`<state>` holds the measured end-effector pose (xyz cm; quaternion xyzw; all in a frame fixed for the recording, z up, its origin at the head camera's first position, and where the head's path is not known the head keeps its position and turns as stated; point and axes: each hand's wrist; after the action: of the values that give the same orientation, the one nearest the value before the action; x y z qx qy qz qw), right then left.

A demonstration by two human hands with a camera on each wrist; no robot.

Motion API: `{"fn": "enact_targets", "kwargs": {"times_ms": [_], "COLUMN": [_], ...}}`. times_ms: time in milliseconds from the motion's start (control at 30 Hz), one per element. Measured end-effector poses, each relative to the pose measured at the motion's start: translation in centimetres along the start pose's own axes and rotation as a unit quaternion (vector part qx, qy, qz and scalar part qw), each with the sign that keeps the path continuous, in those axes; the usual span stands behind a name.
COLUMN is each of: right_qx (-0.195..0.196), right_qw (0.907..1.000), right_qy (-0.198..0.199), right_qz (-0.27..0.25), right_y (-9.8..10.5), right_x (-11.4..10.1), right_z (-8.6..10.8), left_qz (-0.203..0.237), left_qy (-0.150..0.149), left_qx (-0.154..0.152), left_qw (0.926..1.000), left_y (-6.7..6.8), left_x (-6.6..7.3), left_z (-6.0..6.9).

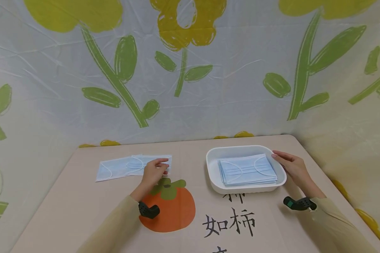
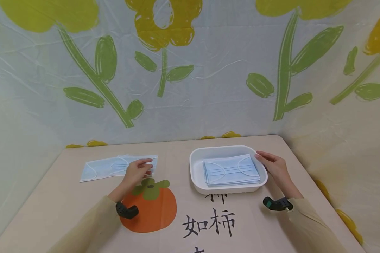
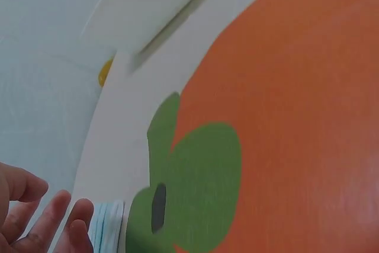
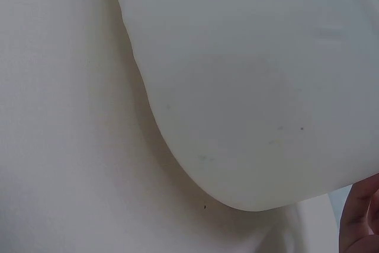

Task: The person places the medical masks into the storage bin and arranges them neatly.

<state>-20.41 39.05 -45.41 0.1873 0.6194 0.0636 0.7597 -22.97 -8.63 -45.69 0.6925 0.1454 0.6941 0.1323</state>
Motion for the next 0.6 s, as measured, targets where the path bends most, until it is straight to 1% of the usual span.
{"fn": "enact_targets", "kwargs": {"times_ms": [100,300,467,600], "right_qx": [0.000,0.000,0.001,-0.001], "right_qw": [1.0000,0.9999,1.0000,1.0000], "right_qy": [-0.006,-0.005,-0.007,-0.008], "right_qz": [0.008,0.009,0.000,0.002], "right_y": [0.0,0.0,-0.1,0.0], "right_x": [0.0,-0.3,-0.5,-0.6], "right_z": [0.0,0.0,0.2,0.4], "left_qz": [-0.017,-0.054,-0.072,-0.088], "left_qy": [0.002,-0.008,-0.004,-0.005], "left_qx": [-0.003,-0.012,-0.010,-0.006], "left_qw": [0.9999,0.9985,0.9973,0.9961], "left_y": [0.9,3.0,4.7,5.8], "left_x": [-0.4,-1.3,-1.7,-2.1], "left_z": [0.0,-0.2,-0.4,-0.5]}}
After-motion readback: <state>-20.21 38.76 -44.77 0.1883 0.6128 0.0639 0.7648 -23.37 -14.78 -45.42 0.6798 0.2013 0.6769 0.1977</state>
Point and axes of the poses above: each hand's wrist, its own z-axis away from the middle knuckle, its own y-axis out of the back of the hand, x = y × z, and after that the axes turned 2 degrees about -y, right-handed
